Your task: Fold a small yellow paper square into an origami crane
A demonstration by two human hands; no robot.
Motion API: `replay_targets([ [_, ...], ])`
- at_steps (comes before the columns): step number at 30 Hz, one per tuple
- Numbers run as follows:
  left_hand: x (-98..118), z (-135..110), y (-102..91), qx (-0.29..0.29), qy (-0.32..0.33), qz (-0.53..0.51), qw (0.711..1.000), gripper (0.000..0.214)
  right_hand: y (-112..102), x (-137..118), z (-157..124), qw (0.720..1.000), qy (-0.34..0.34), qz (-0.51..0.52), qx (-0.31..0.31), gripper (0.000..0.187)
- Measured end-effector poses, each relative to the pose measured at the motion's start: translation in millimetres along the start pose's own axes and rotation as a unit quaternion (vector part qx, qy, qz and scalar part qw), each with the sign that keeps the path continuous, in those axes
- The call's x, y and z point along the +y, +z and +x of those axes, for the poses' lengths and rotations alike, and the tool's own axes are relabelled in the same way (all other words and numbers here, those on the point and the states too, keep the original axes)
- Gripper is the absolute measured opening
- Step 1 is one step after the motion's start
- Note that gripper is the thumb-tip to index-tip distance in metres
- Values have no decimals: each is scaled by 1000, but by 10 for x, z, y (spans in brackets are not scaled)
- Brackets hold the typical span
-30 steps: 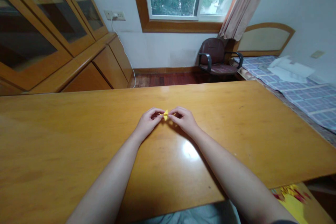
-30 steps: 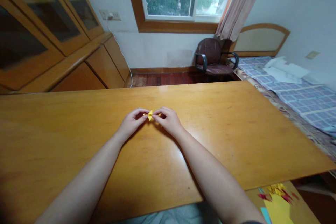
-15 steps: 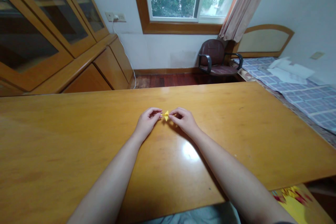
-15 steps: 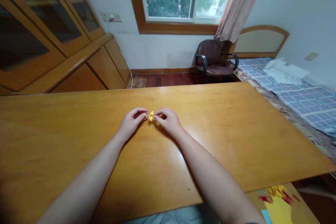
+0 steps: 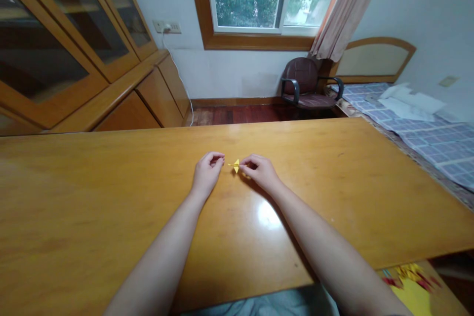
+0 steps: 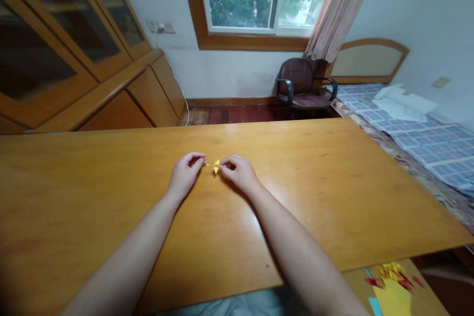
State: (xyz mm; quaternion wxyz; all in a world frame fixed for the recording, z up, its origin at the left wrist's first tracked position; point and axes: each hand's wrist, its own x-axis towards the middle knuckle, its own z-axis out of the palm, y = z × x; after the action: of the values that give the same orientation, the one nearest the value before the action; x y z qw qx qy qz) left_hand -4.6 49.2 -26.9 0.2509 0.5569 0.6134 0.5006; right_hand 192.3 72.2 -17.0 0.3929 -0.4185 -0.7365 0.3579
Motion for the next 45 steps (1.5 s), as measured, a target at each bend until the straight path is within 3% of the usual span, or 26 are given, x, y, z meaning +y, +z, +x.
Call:
replay_targets([
  [10,-83,28,1,65,-6,23,998,16,36,54,16,992,-70,-108,17,4],
  [27,-65,-6,6,59,28,62,996,14,-89,80,0,997,0,-46,55,16],
  [31,-49,-11,1,55,33,77,995,14,-286,59,-22,990,9,-64,127,23],
  [35,-18,-14,-5,51,37,84,995,15,-641,114,-200,979,17,-120,165,29],
  [41,-25,-7,-1,45,48,86,994,15,-1267,420,-604,950,127,-189,213,37],
  [45,-45,3,1,43,53,89,994,15,-1532,580,-752,925,174,-244,233,44],
])
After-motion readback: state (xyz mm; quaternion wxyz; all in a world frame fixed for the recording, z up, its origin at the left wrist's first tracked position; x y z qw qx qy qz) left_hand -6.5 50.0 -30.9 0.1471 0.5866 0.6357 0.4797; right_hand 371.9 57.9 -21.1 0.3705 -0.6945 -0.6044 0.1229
